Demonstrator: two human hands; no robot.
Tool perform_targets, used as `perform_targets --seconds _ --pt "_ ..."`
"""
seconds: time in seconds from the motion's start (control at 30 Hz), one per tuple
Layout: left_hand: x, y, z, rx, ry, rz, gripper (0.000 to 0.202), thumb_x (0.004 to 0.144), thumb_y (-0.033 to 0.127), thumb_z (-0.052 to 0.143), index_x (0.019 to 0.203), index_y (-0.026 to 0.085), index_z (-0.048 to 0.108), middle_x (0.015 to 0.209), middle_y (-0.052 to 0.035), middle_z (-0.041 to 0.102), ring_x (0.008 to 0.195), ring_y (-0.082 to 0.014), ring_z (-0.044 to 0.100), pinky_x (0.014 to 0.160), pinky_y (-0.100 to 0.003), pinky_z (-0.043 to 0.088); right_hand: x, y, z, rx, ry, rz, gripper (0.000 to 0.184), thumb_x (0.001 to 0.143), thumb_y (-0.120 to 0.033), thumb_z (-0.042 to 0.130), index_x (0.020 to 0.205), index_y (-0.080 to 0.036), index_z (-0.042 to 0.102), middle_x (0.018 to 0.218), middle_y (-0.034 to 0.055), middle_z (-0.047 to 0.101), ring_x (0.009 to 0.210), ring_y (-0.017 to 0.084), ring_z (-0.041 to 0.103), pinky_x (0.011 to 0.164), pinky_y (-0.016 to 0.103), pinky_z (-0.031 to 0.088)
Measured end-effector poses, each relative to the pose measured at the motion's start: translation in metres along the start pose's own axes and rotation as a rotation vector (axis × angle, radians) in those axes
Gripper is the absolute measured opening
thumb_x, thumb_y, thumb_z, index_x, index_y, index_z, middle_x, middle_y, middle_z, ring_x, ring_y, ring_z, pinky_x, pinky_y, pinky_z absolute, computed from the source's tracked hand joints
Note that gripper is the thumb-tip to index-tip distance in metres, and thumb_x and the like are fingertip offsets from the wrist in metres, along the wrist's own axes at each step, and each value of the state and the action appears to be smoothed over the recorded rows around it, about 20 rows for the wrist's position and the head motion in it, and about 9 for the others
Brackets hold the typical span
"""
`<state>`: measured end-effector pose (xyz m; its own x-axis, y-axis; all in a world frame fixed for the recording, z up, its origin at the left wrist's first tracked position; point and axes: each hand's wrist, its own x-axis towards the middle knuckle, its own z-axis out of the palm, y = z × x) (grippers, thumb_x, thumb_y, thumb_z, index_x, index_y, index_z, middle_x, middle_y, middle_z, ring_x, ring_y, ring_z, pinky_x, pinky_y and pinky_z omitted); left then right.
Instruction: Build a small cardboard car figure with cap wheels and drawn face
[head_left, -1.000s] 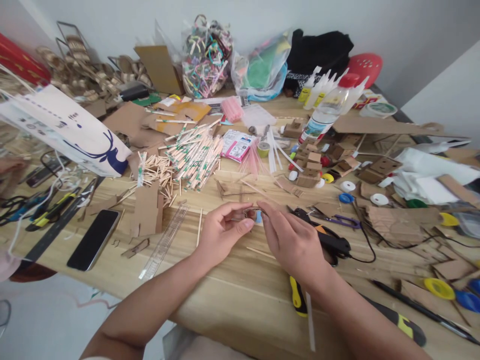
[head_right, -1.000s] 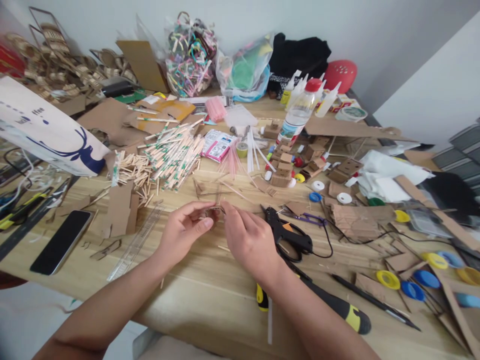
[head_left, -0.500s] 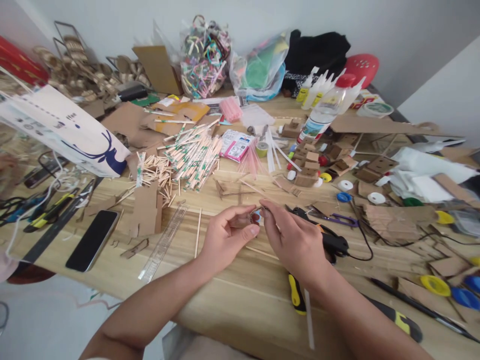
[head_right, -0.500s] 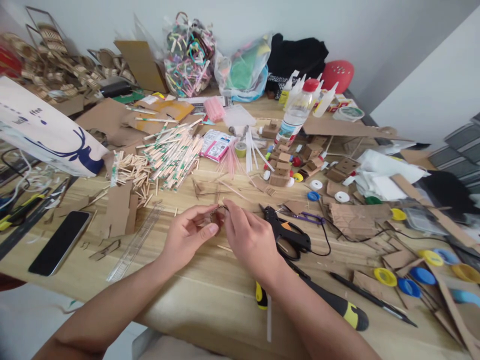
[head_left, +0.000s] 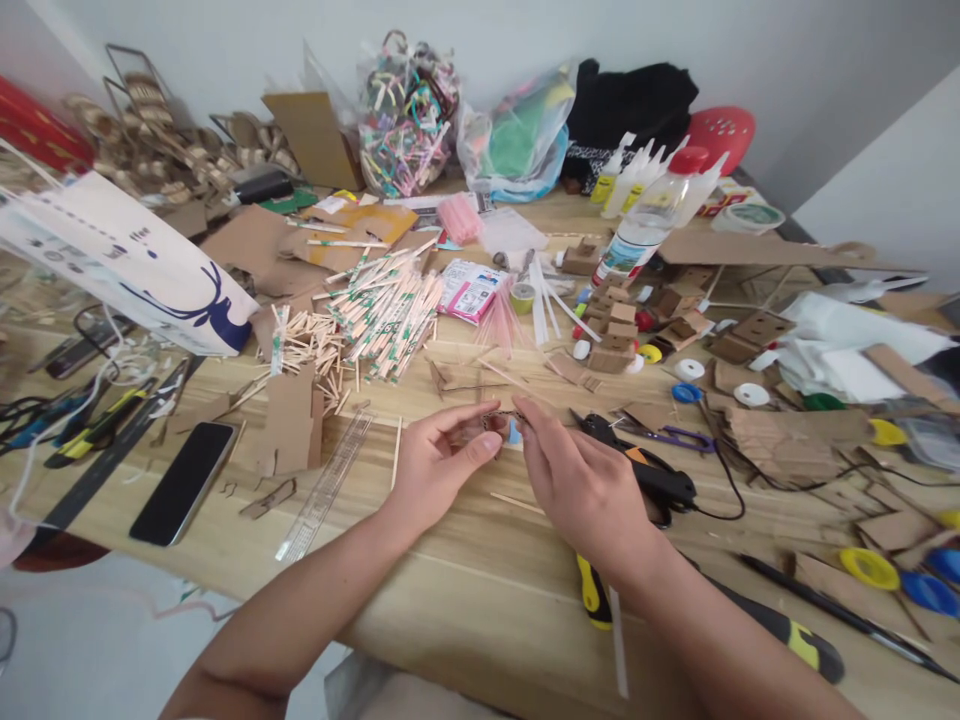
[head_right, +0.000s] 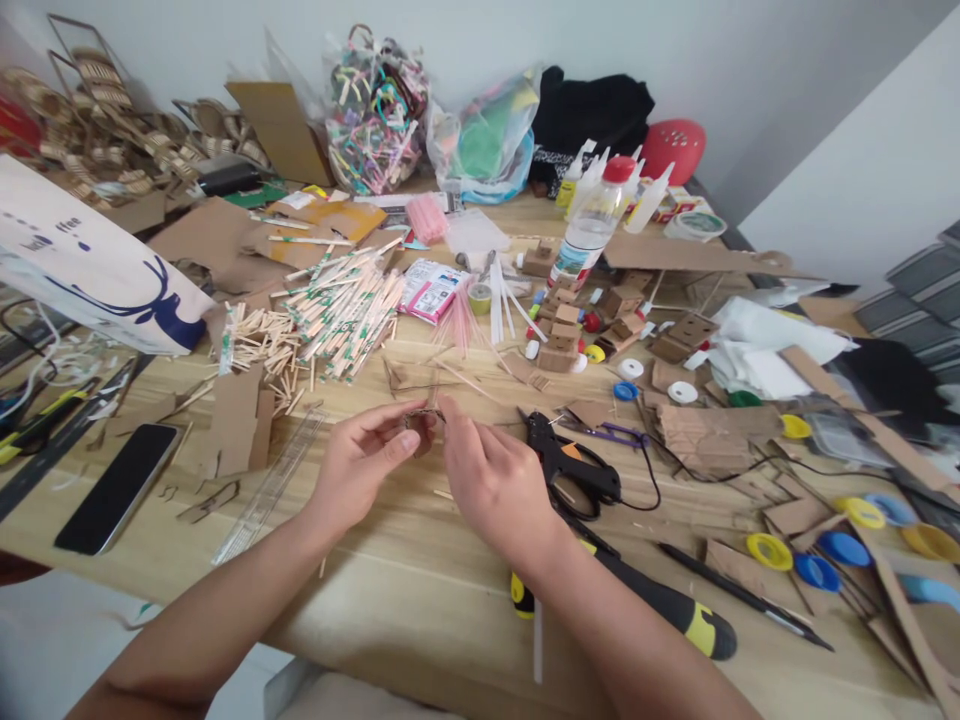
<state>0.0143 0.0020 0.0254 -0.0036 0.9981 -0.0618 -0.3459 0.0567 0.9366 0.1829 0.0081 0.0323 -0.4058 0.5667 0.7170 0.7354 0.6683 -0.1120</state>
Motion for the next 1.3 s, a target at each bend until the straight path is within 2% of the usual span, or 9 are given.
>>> perform_targets --seconds 0.1,0.3,0.43,0.57,0.7,0.87,0.97,1.13,1.3 --pt "-0.002 -0.005 0.002 0.006 0.020 -0.011 0.050 0.059 0.052 0.098 0.098 0.024 0.086 0.089 -0.0077 0.084 0.079 -0.0185 0.078 0.078 -0.029 0.064 -0.001 -0.004 0.004 -0.056 0.035 -0.010 0.027 0.103 -0.008 0.045 0.120 -0.009 0.067 0.065 0.0023 0.075 0.049 0.014 0.067 0.054 0.023 0.054" --pt "-0.004 -0.010 0.004 0.017 0.069 0.006 0.051 0.059 0.052 0.098 0.099 0.022 0.086 0.086 -0.0072 0.084 0.076 -0.0195 0.076 0.075 -0.032 0.065 -0.004 -0.007 0.008 -0.043 0.029 -0.005 0.029 0.103 -0.007 0.044 0.125 -0.009 0.062 0.068 0.0026 0.076 0.051 0.015 0.069 0.053 0.023 0.053" --pt "-0.008 -0.012 0.007 0.002 0.059 -0.009 0.048 0.057 0.047 0.099 0.096 0.022 0.087 0.094 -0.0091 0.085 0.083 -0.0214 0.077 0.080 -0.033 0.065 -0.003 -0.003 0.004 -0.038 0.034 0.007 0.031 0.102 -0.007 0.046 0.127 -0.010 0.063 0.069 0.0027 0.076 0.052 0.015 0.069 0.052 0.022 0.053" --pt "-0.009 -0.011 0.008 0.022 0.083 0.017 0.046 0.058 0.044 0.099 0.096 0.022 0.087 0.094 -0.0100 0.085 0.083 -0.0227 0.077 0.080 -0.034 0.065 -0.006 -0.003 0.006 -0.024 -0.005 0.042 0.038 0.102 -0.008 0.046 0.135 -0.013 0.062 0.073 0.0038 0.079 0.055 0.016 0.071 0.055 0.023 0.056" --pt "-0.006 -0.007 0.008 0.024 0.110 0.050 0.042 0.057 0.042 0.099 0.093 0.024 0.087 0.095 -0.0091 0.085 0.085 -0.0228 0.078 0.078 -0.032 0.065 -0.007 -0.007 0.006 0.029 -0.039 0.068 0.040 0.105 -0.012 0.042 0.140 -0.011 0.060 0.079 0.0076 0.081 0.061 0.019 0.075 0.054 0.024 0.058" --pt "0.000 0.002 0.001 0.064 0.044 0.033 0.040 0.063 0.042 0.096 0.097 0.024 0.086 0.096 -0.0085 0.085 0.084 -0.0223 0.079 0.079 -0.032 0.066 0.000 -0.009 -0.006 0.163 -0.145 0.130 0.047 0.106 -0.018 0.040 0.150 -0.017 0.057 0.090 0.0098 0.083 0.070 0.022 0.079 0.061 0.028 0.064" --pt "0.002 0.008 -0.005 0.145 -0.011 0.035 0.038 0.069 0.040 0.093 0.103 0.025 0.086 0.100 -0.0087 0.085 0.090 -0.0227 0.079 0.082 -0.031 0.065 0.004 -0.007 -0.012 0.256 -0.215 0.167 0.043 0.106 -0.021 0.043 0.144 -0.019 0.062 0.103 0.0116 0.084 0.079 0.024 0.082 0.069 0.031 0.067" --pt "0.001 0.014 -0.009 0.274 -0.088 0.127 0.032 0.075 0.037 0.088 0.105 0.026 0.085 0.113 -0.0092 0.082 0.096 -0.0221 0.077 0.081 -0.029 0.064 0.010 0.001 -0.019 0.366 -0.250 0.239 0.034 0.105 -0.021 0.046 0.127 -0.017 0.071 0.099 0.0102 0.085 0.078 0.022 0.082 0.065 0.028 0.065" --pt "0.001 0.014 -0.011 0.269 -0.082 0.144 0.041 0.077 0.044 0.087 0.112 0.024 0.083 0.111 -0.0102 0.082 0.097 -0.0232 0.076 0.083 -0.030 0.064 0.014 0.004 -0.023 0.546 -0.260 0.335 0.025 0.101 -0.024 0.054 0.119 -0.022 0.072 0.104 0.0074 0.085 0.085 0.022 0.083 0.072 0.029 0.066"
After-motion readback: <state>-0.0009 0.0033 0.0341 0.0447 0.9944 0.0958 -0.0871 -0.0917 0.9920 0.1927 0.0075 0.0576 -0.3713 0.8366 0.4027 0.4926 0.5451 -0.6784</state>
